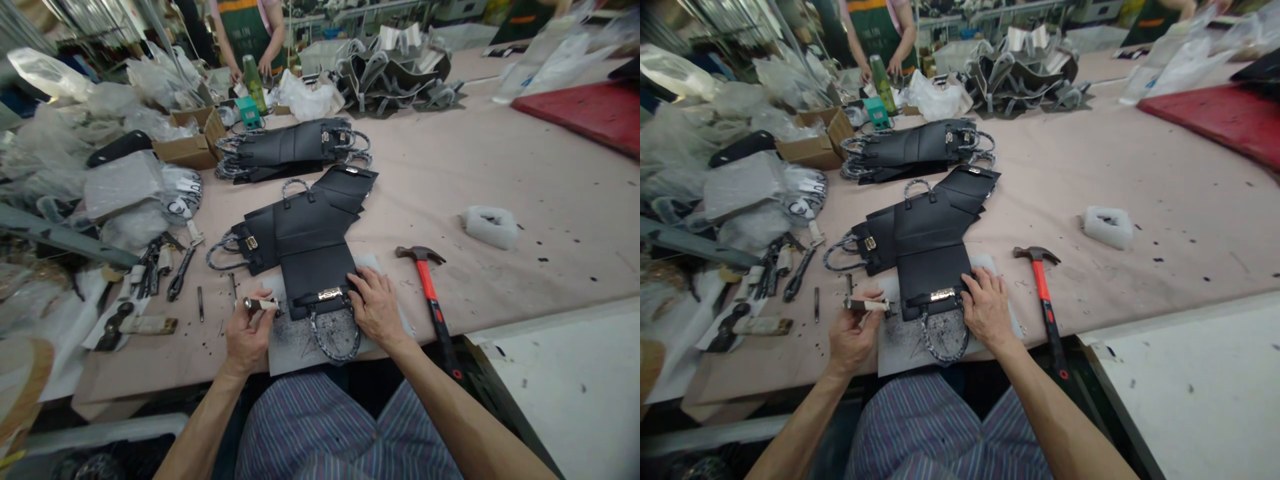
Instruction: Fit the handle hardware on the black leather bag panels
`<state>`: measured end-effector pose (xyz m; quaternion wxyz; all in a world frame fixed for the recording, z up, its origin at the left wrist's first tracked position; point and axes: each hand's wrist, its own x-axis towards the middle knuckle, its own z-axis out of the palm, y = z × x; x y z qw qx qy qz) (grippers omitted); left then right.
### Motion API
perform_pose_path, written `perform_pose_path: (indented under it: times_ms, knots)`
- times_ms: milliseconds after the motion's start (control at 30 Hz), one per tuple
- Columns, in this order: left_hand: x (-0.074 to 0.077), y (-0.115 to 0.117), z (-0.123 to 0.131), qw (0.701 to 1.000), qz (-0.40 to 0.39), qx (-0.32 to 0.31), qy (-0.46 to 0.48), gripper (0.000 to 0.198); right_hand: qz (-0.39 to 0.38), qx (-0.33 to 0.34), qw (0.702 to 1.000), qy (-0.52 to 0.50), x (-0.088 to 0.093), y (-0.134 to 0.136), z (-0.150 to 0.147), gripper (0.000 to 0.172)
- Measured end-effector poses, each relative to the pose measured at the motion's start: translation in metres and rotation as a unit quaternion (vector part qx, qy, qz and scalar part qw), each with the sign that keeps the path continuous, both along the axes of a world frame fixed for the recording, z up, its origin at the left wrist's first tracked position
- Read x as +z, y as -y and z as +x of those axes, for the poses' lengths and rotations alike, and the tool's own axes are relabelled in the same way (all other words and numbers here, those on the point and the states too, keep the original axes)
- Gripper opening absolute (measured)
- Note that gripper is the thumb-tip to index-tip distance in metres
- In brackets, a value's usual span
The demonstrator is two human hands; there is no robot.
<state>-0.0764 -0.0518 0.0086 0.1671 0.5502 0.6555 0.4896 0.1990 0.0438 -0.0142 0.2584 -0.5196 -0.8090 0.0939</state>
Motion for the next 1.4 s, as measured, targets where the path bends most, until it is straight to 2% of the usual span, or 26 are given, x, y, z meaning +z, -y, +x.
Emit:
perform_pose_path:
  times_ms: [100,233,467,633,833,1000,1400]
  knots:
    - [-0.005,0.000,-0.001,1.000,-0.006,-0.014,0.008,0.023,0.003,0.002,1.000,-0.003,-0.001,0.000,0.000,0.035]
    - [-0.011,0.001,-0.002,1.000,-0.001,-0.002,0.007,0.021,-0.008,0.004,1.000,-0.001,-0.002,-0.001,0.001,0.037]
    - [-0.006,0.001,0.005,0.997,0.014,0.005,0.074,0.015,-0.016,0.006,1.000,-0.001,-0.002,-0.001,0.001,0.039]
    - [-0.003,-0.012,0.017,0.991,0.068,-0.048,0.100,0.011,-0.023,0.001,1.000,0.013,0.000,0.000,0.001,0.038]
    - [-0.011,-0.019,0.022,0.987,0.068,-0.108,0.094,0.015,-0.031,-0.001,0.999,0.014,0.002,0.000,0.000,0.038]
    - [-0.017,-0.016,0.022,0.988,0.055,-0.110,0.094,0.014,-0.035,-0.005,0.999,0.012,0.003,0.000,0.000,0.038]
    - [-0.016,-0.020,0.023,0.989,0.063,-0.103,0.089,0.014,-0.046,-0.010,0.999,0.011,0.007,0.000,-0.001,0.038]
